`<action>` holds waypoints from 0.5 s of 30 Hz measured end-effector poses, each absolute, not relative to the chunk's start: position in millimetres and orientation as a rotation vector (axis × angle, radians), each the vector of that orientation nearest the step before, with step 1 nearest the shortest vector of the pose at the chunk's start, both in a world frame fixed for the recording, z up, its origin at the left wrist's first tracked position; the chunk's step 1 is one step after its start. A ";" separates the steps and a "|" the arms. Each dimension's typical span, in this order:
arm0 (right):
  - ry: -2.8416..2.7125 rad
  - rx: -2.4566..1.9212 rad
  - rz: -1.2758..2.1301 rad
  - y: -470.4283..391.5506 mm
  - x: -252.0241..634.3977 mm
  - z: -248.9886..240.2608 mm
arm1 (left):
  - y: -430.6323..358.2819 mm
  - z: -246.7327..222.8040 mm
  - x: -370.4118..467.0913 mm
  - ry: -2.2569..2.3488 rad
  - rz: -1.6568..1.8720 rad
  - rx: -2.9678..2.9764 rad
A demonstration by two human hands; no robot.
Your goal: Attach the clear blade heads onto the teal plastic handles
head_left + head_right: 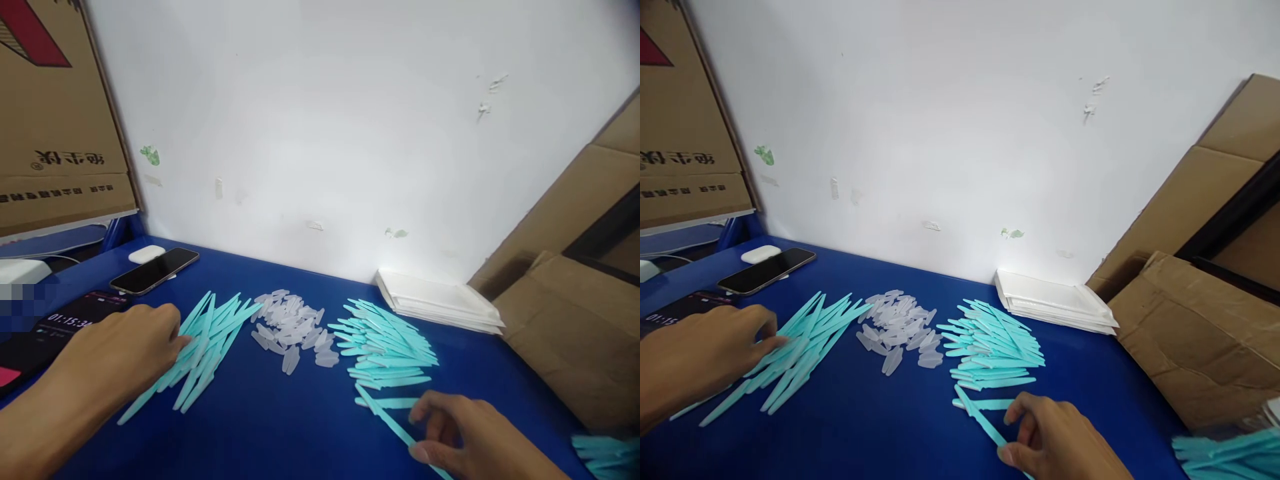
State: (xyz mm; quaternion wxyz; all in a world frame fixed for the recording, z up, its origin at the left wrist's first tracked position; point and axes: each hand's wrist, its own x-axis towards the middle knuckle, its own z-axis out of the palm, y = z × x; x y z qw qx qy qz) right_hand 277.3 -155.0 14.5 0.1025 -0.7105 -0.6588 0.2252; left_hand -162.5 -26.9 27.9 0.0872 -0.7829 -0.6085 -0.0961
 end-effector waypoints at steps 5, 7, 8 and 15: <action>-1.975 -2.180 0.637 -139.2 250.3 15.3 | -48.8 45.5 -113.7 -1.905 -0.153 -2.246; -2.008 -2.188 0.662 -135.9 241.1 18.5 | -59.1 47.1 -89.7 -1.849 -0.198 -2.459; -2.022 -2.195 0.676 -135.3 237.7 20.2 | -64.3 46.1 -77.3 -1.838 -0.178 -2.538; -2.118 -2.033 0.602 -141.4 232.4 28.5 | -90.6 16.9 -19.2 -1.702 0.160 -2.732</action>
